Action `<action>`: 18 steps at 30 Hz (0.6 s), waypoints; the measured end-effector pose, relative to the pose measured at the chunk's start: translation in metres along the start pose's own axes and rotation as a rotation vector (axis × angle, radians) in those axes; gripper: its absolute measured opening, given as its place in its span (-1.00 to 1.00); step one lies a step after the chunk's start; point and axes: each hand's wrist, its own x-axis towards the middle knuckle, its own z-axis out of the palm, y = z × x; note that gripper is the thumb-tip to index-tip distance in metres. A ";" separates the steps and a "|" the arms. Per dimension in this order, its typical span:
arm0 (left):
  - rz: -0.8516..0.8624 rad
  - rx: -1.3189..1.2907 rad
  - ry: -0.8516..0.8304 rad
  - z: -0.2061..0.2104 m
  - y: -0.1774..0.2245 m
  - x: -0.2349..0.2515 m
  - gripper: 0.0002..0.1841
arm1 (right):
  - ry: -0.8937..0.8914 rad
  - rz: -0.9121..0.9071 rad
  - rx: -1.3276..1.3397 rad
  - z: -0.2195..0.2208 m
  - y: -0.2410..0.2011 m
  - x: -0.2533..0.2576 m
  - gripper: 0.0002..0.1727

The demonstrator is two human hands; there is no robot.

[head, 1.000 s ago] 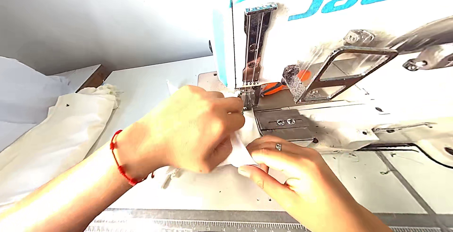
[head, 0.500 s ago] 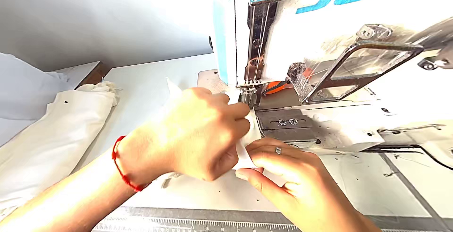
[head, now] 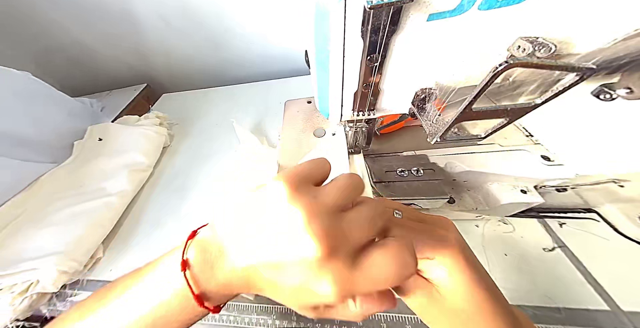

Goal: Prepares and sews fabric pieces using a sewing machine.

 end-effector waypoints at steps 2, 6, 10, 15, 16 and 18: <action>-0.189 0.029 -0.053 0.012 0.002 -0.026 -0.54 | 0.017 -0.009 -0.010 0.004 0.006 -0.001 -0.72; -0.536 0.155 -0.182 0.008 0.000 -0.081 -0.65 | 0.004 -0.013 0.000 0.004 0.009 -0.001 -0.70; -0.519 0.428 -0.155 -0.038 -0.023 -0.088 -0.78 | 0.023 -0.013 0.032 0.011 0.010 0.000 -0.72; -0.364 -0.005 -0.211 -0.044 -0.011 -0.027 -0.59 | 0.085 -0.014 -0.012 0.009 0.003 -0.002 -0.70; -0.258 -0.075 -0.195 -0.035 -0.005 -0.014 -0.63 | 0.086 -0.011 -0.029 0.008 0.003 -0.004 -0.70; -0.116 -0.123 -0.201 -0.013 -0.004 0.000 -0.67 | 0.092 -0.001 -0.049 0.008 0.004 -0.008 -0.71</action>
